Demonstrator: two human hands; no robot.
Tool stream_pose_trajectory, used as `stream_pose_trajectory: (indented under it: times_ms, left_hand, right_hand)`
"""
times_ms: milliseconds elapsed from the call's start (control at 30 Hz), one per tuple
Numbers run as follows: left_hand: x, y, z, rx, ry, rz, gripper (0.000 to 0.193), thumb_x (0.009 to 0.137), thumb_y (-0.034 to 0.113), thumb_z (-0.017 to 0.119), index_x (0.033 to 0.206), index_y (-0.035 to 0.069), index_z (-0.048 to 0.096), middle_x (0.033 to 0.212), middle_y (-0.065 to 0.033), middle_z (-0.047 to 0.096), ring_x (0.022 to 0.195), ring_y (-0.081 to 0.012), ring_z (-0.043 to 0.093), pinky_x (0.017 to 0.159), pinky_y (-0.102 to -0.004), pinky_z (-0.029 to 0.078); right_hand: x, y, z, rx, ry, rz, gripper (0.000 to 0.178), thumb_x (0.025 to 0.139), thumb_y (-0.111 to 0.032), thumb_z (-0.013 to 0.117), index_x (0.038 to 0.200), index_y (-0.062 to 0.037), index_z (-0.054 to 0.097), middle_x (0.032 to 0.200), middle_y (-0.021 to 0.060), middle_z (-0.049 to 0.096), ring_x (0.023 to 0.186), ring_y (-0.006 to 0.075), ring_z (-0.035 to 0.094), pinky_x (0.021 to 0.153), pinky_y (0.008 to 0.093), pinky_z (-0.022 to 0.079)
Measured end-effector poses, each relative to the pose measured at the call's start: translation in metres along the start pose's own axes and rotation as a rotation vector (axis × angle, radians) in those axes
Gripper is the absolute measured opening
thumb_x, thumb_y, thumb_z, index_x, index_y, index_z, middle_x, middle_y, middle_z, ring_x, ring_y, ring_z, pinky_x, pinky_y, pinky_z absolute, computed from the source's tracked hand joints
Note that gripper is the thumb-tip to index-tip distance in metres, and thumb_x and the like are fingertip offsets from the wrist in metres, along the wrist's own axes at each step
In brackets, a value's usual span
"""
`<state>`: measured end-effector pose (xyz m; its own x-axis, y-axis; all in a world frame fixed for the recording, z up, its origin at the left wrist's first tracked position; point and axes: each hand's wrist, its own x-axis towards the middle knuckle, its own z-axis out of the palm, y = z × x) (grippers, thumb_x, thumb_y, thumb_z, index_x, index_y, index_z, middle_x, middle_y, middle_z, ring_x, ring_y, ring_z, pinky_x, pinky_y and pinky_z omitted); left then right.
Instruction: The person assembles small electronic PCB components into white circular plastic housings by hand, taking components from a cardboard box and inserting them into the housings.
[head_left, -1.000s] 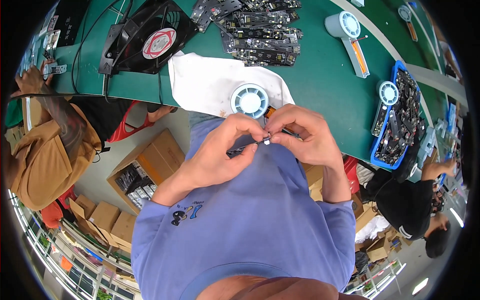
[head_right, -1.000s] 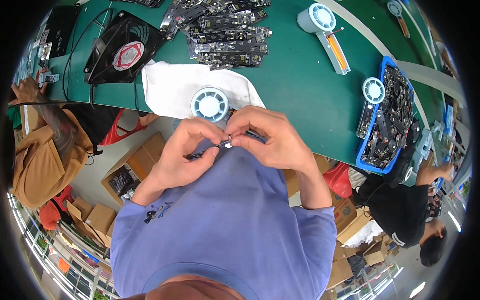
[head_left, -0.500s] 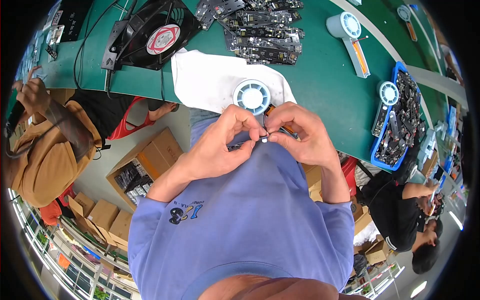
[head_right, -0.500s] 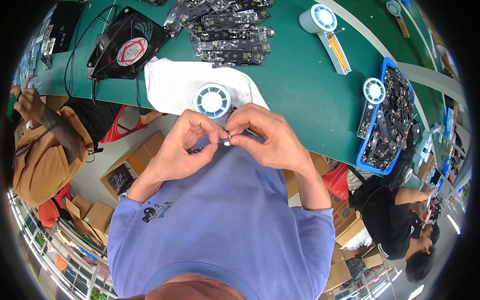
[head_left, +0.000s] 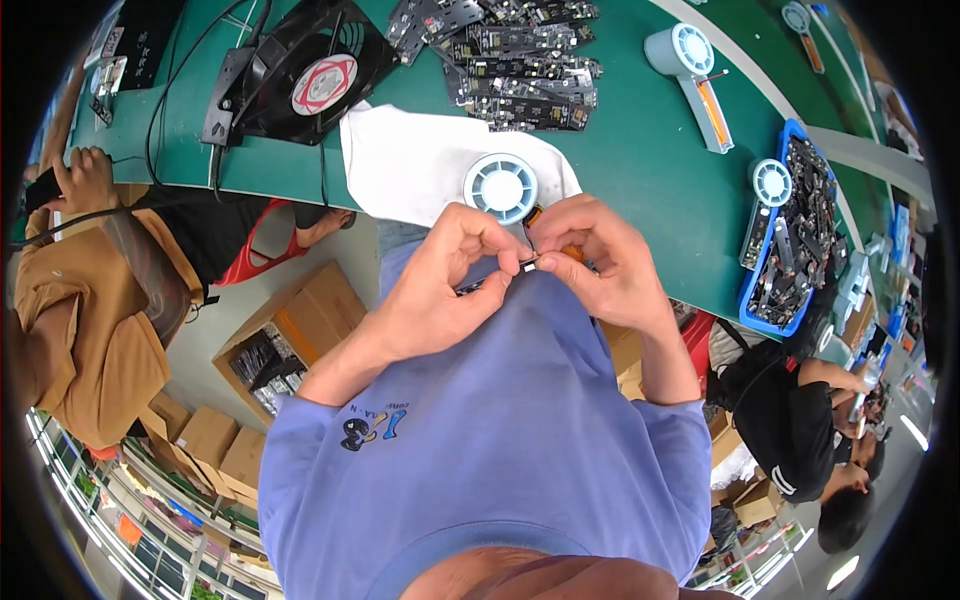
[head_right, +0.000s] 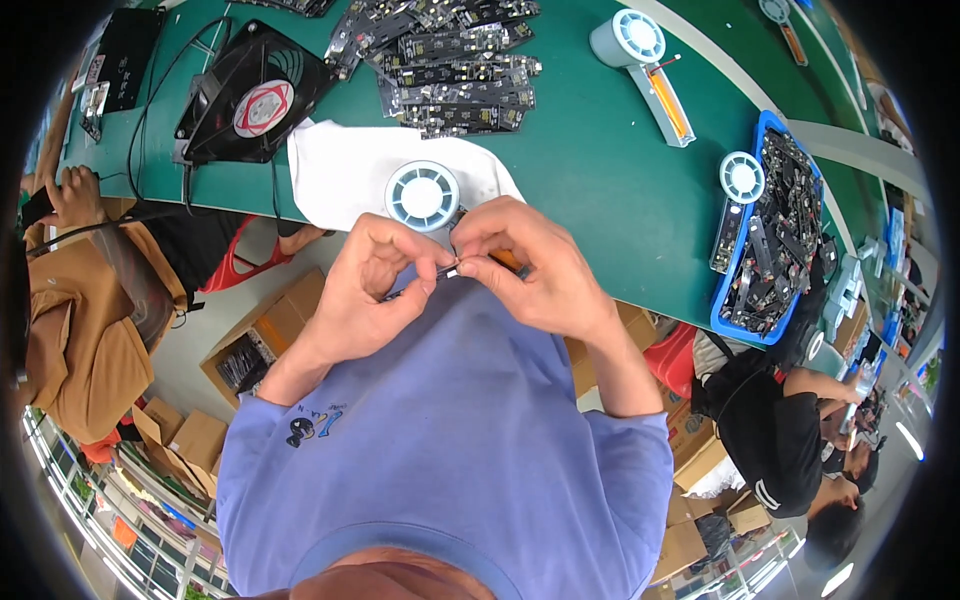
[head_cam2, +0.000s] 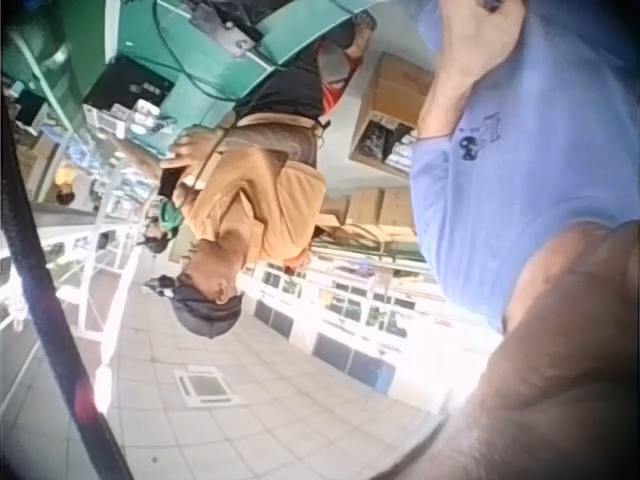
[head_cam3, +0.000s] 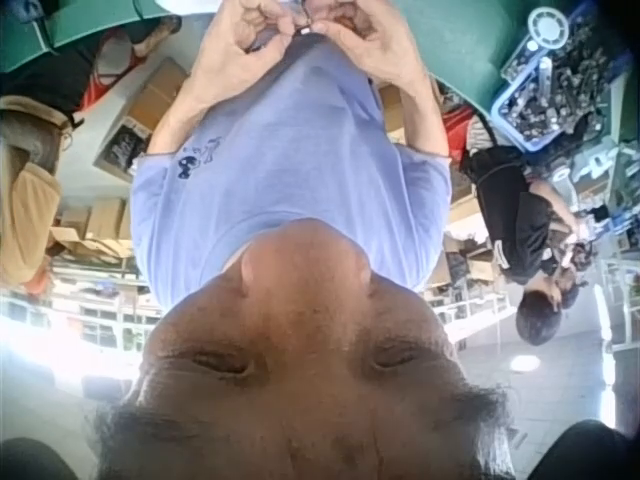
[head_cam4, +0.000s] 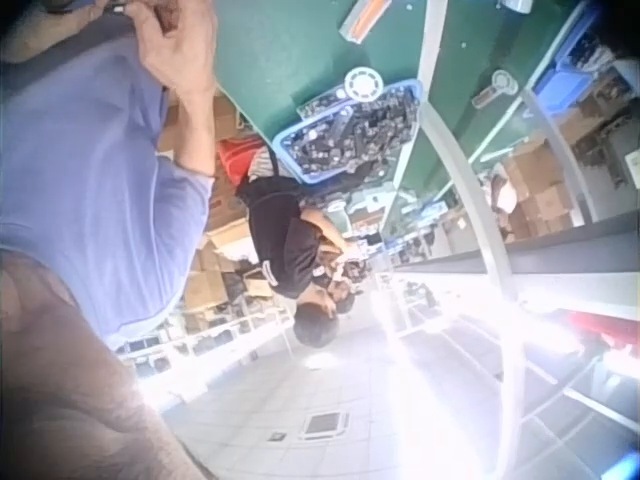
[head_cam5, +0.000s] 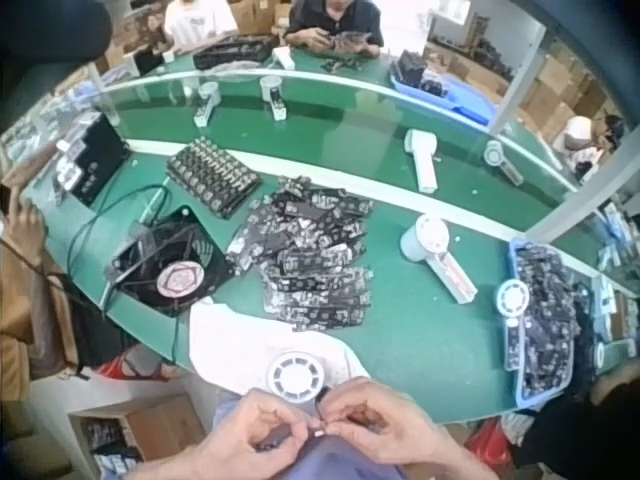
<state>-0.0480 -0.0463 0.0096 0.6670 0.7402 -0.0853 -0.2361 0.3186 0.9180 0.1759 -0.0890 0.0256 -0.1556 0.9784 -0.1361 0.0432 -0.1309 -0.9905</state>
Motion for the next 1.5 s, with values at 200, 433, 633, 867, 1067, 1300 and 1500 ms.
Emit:
stream_pose_trajectory:
  times_ms: [200,433,633,867,1067,1300,1500]
  left_hand:
    - [-0.006,-0.018,0.027,-0.066,0.214,0.179,0.028,0.099,-0.015,0.056,0.120,0.002,0.047,0.117,-0.0127,0.061,0.121,-0.0207,0.062,0.108,-0.0368,0.049]
    - [-0.002,-0.004,0.005,0.408,0.049,0.297,0.025,0.101,0.004,0.065,0.124,0.002,0.057,0.132,-0.0170,0.062,0.130,-0.0283,0.059,0.114,-0.0442,0.043]
    - [0.055,0.026,-0.008,1.259,-0.263,0.421,0.030,0.093,0.027,0.074,0.119,0.014,0.072,0.143,-0.0038,0.061,0.146,-0.0334,0.042,0.126,-0.0584,0.017]
    - [0.062,0.024,-0.016,1.303,-0.423,0.433,0.016,0.090,0.019,0.078,0.104,0.012,0.073,0.138,-0.0048,0.063,0.145,-0.0315,0.045,0.124,-0.0579,0.025]
    - [0.061,0.019,-0.022,1.154,-0.314,0.449,0.018,0.087,0.012,0.081,0.102,0.008,0.073,0.138,-0.0086,0.063,0.143,-0.0340,0.050,0.119,-0.0578,0.036]
    - [0.057,0.021,-0.034,1.462,-0.458,0.669,0.029,0.084,0.008,0.075,0.113,0.008,0.072,0.142,-0.0091,0.062,0.144,-0.0351,0.050,0.119,-0.0613,0.038]
    - [0.059,0.021,-0.043,1.497,-0.520,0.768,0.024,0.085,0.015,0.068,0.108,0.006,0.069,0.140,-0.0105,0.062,0.143,-0.0358,0.049,0.119,-0.0611,0.039]
  right_hand:
    - [-0.042,-0.006,0.038,0.046,0.344,0.199,0.044,0.096,0.003,0.075,0.128,-0.0002,0.045,0.108,0.0129,0.070,0.106,0.0186,0.070,0.093,0.0345,0.058]
    - [-0.045,0.007,0.068,0.593,0.450,0.247,0.044,0.096,0.006,0.073,0.125,-0.0024,0.041,0.109,0.0097,0.065,0.099,0.0161,0.068,0.089,0.0305,0.056]
    - [-0.056,0.007,0.056,-0.069,0.569,0.128,0.039,0.096,0.004,0.072,0.130,-0.0010,0.053,0.113,0.0075,0.067,0.101,0.0129,0.066,0.091,0.0285,0.054]
    - [-0.055,0.017,0.049,-0.221,0.606,0.043,0.033,0.091,-0.005,0.081,0.120,0.0006,0.066,0.111,0.0134,0.071,0.096,0.0216,0.071,0.085,0.0338,0.057]
    - [-0.042,0.001,0.040,-0.554,0.627,-0.060,0.033,0.089,-0.005,0.082,0.120,0.0009,0.074,0.109,0.0171,0.073,0.095,0.0297,0.073,0.082,0.0366,0.059]
    - [-0.032,-0.003,0.041,-0.610,0.639,-0.043,0.030,0.090,-0.005,0.080,0.118,0.0033,0.074,0.108,0.0178,0.073,0.093,0.0315,0.073,0.079,0.0381,0.059]
    - [-0.028,-0.007,0.044,-0.554,0.668,0.019,0.030,0.089,-0.005,0.080,0.117,0.0043,0.074,0.107,0.0178,0.073,0.093,0.0317,0.072,0.078,0.0391,0.059]
